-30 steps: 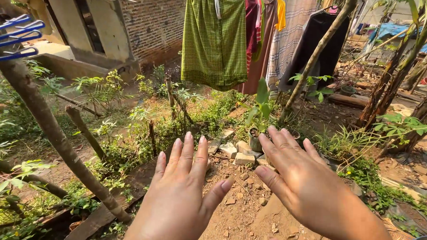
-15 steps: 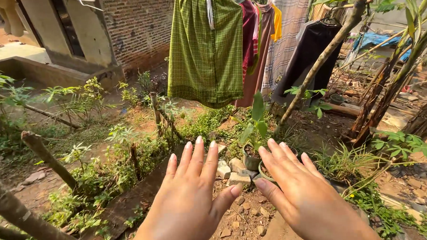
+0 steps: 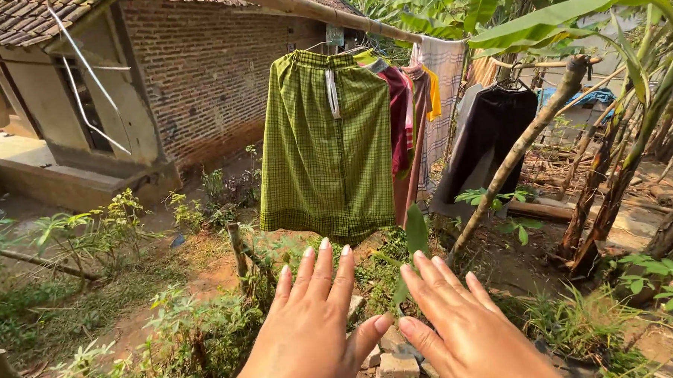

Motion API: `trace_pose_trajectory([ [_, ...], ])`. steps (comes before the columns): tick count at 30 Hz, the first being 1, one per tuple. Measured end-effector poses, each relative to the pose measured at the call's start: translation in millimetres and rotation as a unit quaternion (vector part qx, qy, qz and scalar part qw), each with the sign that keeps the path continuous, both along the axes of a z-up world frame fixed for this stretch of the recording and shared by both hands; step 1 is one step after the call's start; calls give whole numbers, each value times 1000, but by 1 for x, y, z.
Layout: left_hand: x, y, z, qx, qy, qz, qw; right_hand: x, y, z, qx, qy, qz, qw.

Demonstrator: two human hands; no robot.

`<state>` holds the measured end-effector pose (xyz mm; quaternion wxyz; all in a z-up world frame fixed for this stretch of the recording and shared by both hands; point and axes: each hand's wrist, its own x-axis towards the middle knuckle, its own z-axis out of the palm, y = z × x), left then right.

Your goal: Hanging clothes to dry using hangers and a circular drying rack outdoors.

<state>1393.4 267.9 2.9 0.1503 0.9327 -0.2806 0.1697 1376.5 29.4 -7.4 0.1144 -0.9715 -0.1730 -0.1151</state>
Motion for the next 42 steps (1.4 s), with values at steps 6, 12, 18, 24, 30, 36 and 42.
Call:
trace_pose_trajectory([
  [6,42,11,-22,-18,-61,-8,998,36,5,5,9,-2,9,1000],
  [12,64,11,7,-7,-10,16,1000,73,5,13,12,-27,29,999],
  [18,110,7,14,-60,-69,1,996,127,-2,25,7,-78,41,996],
  [24,176,-9,31,-50,-101,22,993,195,-13,44,6,-118,42,992],
  [30,210,-29,53,-79,-112,20,990,232,-13,79,21,-130,47,990],
  [36,274,-46,64,-79,-137,46,986,305,-15,88,28,-135,32,990],
  [42,307,-52,78,-105,-138,37,984,339,-10,109,76,-150,-13,986],
])
